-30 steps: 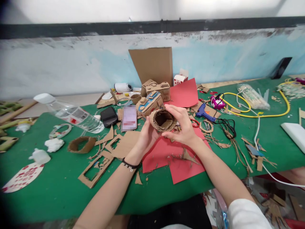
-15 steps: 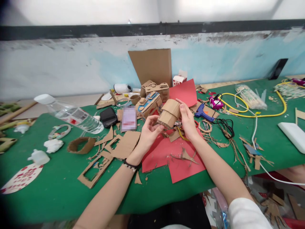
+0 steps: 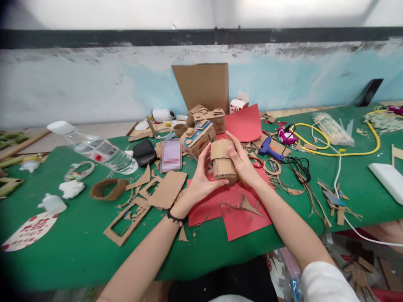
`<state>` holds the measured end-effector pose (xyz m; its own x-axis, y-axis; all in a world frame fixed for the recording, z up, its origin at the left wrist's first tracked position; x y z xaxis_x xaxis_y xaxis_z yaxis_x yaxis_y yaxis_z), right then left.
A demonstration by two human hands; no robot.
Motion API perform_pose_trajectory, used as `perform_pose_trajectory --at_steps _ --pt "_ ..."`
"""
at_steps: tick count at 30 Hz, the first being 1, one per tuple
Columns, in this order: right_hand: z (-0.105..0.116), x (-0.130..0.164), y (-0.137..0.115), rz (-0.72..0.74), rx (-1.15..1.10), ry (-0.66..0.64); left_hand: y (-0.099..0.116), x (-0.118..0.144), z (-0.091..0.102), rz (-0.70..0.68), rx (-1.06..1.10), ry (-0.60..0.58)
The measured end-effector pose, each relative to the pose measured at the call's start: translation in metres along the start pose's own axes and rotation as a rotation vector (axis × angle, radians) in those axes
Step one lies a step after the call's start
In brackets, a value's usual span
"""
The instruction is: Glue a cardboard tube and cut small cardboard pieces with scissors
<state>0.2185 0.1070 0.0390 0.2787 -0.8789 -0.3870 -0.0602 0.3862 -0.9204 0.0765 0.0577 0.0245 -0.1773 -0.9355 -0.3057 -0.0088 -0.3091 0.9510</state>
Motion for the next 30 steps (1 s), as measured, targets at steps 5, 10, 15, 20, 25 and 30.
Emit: perform_pose_trajectory --at_steps 5,10,15,20,25,30 --pt "-0.005 0.002 -0.005 0.083 0.041 -0.084 0.001 -0.002 0.009 -0.014 -0.007 0.113" --pt "-0.005 0.006 -0.016 0.196 0.106 -0.228 0.006 -0.003 0.018 -0.05 0.007 0.15" --pt "0.001 0.005 -0.021 0.244 0.137 -0.255 0.004 -0.004 0.023 -0.049 0.048 0.121" --pt "0.011 0.0 -0.019 0.27 0.095 -0.137 0.005 -0.005 0.027 -0.021 0.073 0.097" --pt "0.013 0.0 -0.018 0.27 0.089 -0.09 0.01 -0.004 0.031 -0.039 0.071 0.128" --pt "0.014 0.001 -0.019 0.293 0.098 -0.054 0.006 -0.006 0.033 -0.034 0.079 0.159"
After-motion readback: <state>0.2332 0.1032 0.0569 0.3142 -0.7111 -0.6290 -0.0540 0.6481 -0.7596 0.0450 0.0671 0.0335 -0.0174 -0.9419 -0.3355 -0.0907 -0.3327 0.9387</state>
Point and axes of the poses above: each hand's wrist, its own x-axis away from the middle knuckle, its own z-axis out of the back of the hand, y = z × x, the point moved 9 cm from there along -x, towards the middle knuckle, and after that the axes turned 7 degrees about z, right-handed, at the moved point
